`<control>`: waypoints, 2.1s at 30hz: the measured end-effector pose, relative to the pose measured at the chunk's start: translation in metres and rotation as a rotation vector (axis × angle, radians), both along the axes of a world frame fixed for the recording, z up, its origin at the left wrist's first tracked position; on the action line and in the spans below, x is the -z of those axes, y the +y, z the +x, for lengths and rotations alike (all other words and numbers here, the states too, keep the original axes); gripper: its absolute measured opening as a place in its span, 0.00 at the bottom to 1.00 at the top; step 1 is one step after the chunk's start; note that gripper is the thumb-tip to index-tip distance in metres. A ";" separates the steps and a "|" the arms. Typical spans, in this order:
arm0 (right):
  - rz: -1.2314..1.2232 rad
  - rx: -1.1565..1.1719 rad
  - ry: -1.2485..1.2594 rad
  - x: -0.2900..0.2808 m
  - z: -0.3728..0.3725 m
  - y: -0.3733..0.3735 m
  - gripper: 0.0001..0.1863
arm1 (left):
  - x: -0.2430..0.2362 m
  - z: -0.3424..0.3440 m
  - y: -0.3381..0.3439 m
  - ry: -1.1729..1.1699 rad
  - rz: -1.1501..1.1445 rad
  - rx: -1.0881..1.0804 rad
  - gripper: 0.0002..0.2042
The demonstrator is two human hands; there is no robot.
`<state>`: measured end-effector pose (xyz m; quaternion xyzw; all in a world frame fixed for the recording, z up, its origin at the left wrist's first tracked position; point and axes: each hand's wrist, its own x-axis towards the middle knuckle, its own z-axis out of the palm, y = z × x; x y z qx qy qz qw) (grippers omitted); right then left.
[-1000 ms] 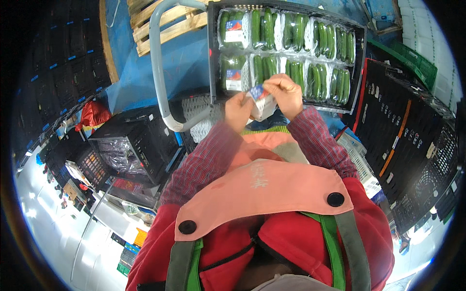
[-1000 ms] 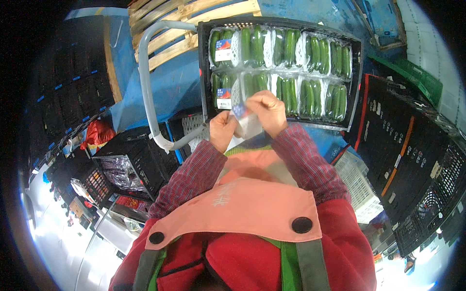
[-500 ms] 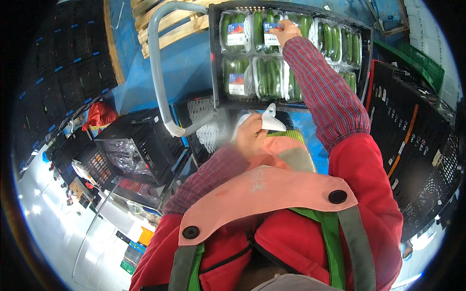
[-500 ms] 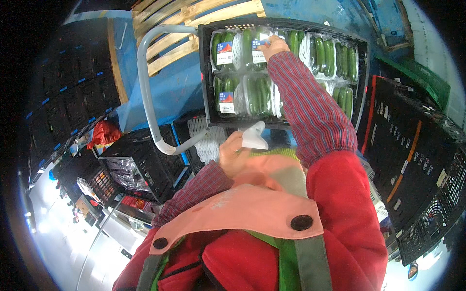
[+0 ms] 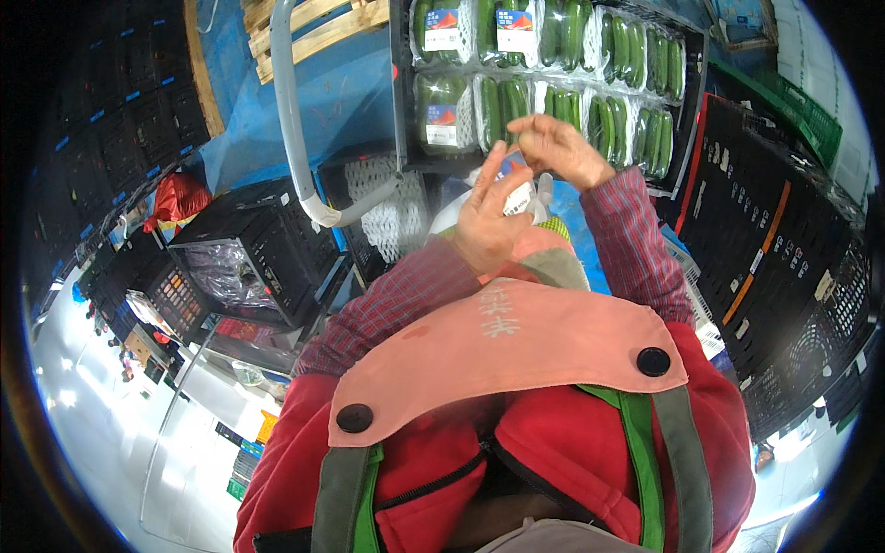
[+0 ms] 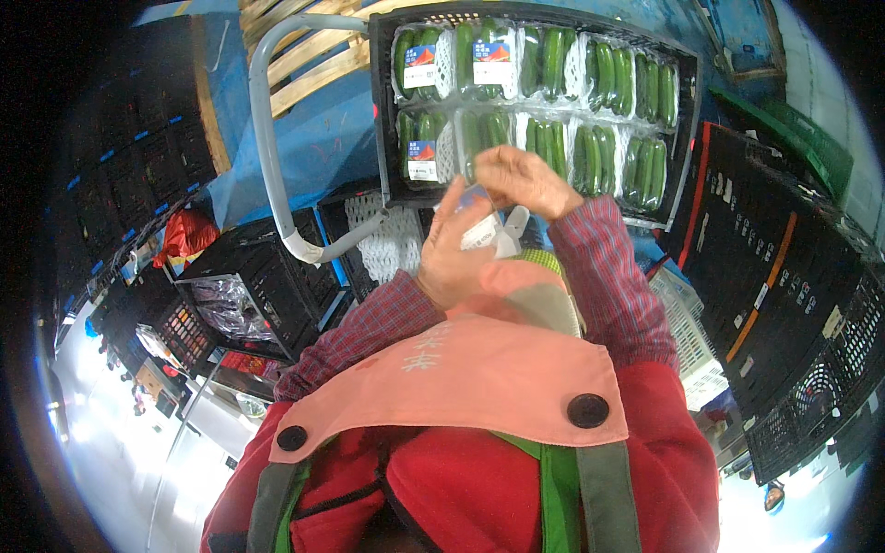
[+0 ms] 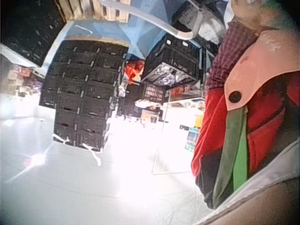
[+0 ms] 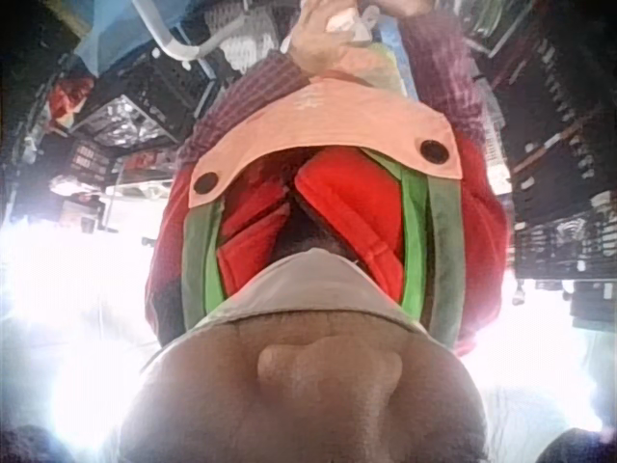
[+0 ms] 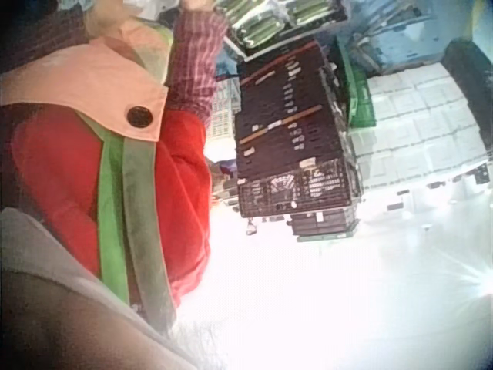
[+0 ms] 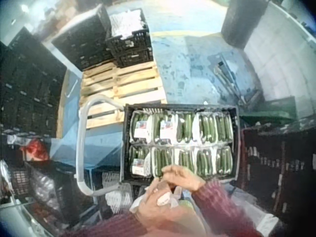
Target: The person places packaged cucumbers into a black crate, then applies labels to each package one by one. The person repeats this process for multiple packages, arranging them neatly in the crate.
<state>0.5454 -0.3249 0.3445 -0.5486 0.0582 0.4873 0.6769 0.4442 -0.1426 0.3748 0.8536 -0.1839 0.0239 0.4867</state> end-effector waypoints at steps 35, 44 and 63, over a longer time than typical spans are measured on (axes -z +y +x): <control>-0.718 0.435 -0.344 0.157 -0.028 0.036 0.12 | 0.033 -0.047 0.057 0.718 0.483 0.012 0.04; -1.126 -0.014 -0.532 0.126 -0.017 0.037 0.27 | 0.035 -0.044 0.045 0.215 -0.163 -0.059 0.10; 0.022 0.314 -0.044 -0.008 -0.046 0.006 0.14 | 0.032 0.003 0.003 0.806 -0.702 -0.366 0.15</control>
